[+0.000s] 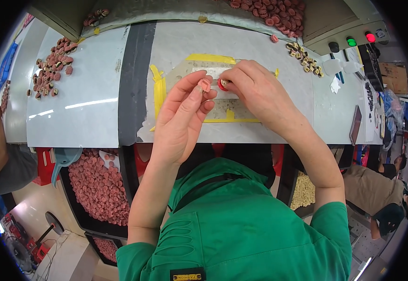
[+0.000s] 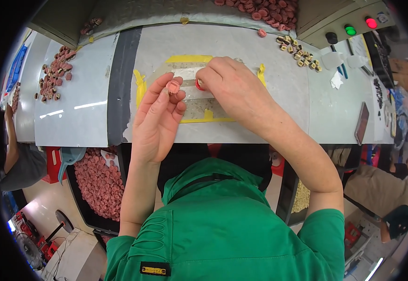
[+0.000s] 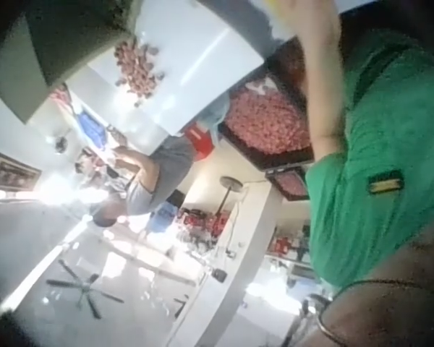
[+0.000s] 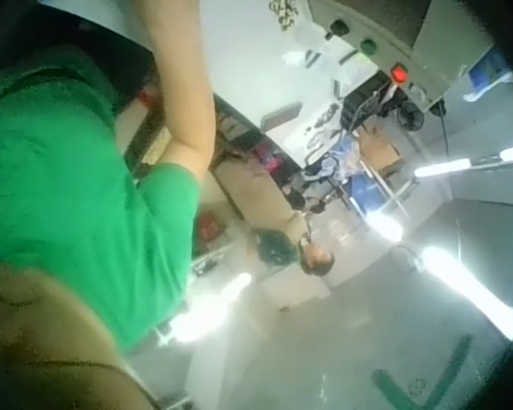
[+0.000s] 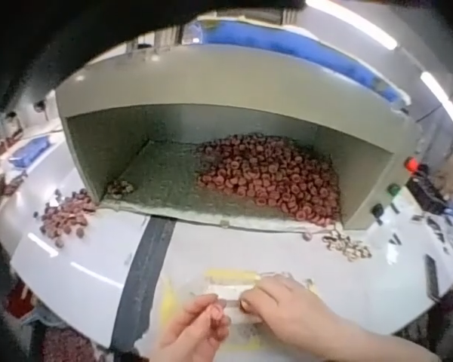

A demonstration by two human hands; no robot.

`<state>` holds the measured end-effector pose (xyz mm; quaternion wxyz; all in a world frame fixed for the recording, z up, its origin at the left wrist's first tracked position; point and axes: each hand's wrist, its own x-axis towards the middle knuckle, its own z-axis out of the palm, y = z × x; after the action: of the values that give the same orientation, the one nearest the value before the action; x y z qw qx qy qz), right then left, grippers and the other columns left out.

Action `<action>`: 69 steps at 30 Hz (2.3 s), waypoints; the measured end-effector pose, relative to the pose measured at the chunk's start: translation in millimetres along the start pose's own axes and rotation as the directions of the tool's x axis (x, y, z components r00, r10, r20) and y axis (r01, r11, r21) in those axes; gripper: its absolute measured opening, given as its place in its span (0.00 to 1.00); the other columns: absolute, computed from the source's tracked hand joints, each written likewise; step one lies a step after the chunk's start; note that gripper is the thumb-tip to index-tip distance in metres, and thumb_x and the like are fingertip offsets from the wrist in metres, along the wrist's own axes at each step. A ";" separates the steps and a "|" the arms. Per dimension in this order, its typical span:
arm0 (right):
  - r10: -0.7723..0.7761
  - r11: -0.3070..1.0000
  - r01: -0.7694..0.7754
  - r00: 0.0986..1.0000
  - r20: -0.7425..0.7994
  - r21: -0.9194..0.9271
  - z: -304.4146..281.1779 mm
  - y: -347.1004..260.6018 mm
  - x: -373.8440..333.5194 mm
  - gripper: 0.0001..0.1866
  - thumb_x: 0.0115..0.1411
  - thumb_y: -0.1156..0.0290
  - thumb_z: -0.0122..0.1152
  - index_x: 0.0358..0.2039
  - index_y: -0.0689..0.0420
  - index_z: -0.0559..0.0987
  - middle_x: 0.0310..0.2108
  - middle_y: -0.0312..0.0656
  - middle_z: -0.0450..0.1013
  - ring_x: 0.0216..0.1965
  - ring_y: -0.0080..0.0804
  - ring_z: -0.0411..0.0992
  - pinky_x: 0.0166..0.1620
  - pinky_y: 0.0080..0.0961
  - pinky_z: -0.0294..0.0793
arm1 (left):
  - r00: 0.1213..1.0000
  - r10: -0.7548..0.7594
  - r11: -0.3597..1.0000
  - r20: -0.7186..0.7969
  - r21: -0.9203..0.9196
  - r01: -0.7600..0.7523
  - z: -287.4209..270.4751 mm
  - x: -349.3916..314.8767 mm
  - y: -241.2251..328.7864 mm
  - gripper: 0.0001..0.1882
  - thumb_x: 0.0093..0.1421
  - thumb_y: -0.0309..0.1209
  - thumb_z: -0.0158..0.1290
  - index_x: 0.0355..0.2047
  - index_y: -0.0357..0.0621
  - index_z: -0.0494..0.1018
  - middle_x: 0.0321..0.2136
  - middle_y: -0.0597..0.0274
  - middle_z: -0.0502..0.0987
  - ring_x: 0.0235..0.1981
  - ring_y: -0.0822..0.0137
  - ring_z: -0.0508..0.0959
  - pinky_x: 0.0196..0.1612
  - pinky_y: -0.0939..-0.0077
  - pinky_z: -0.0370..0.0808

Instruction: The person assembles small toy components by hand, applying glue from a glue bottle to join plastic casings.

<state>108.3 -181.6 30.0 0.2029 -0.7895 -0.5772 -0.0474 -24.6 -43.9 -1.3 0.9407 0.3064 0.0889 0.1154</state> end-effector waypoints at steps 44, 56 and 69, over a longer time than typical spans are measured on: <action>0.350 0.549 -0.202 0.937 -0.003 0.811 -8.6 -30.8 -4.1 0.09 0.62 0.73 0.54 0.42 0.62 0.73 0.38 0.39 0.72 0.37 0.23 0.72 0.41 0.21 0.72 | 1.000 -0.026 0.999 -0.009 0.034 0.027 7.0 0.0 -0.6 0.16 0.68 0.32 0.45 0.53 0.38 0.65 0.43 0.65 0.72 0.44 0.73 0.71 0.49 0.76 0.68; 0.312 0.820 -0.122 0.915 -0.257 0.559 7.8 -42.8 -13.7 0.11 0.56 0.76 0.60 0.40 0.61 0.74 0.36 0.44 0.70 0.34 0.37 0.71 0.38 0.27 0.73 | 0.978 0.204 0.937 0.038 0.282 -0.207 9.8 -4.4 -15.9 0.15 0.66 0.26 0.47 0.52 0.36 0.67 0.45 0.60 0.74 0.46 0.73 0.73 0.51 0.78 0.70; 0.011 0.754 0.010 1.000 -0.028 0.656 -13.4 -17.6 -4.2 0.12 0.53 0.69 0.64 0.38 0.57 0.76 0.39 0.38 0.71 0.43 0.37 0.68 0.45 0.31 0.69 | 0.997 -0.002 0.964 0.082 0.267 -0.020 8.8 -4.1 1.5 0.34 0.65 0.29 0.48 0.66 0.43 0.43 0.43 0.54 0.73 0.45 0.67 0.75 0.50 0.72 0.72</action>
<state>92.8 -185.9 45.7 0.4755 -0.6676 -0.5540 0.1459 -26.7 -48.8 7.0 0.8931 0.4353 0.0641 0.0941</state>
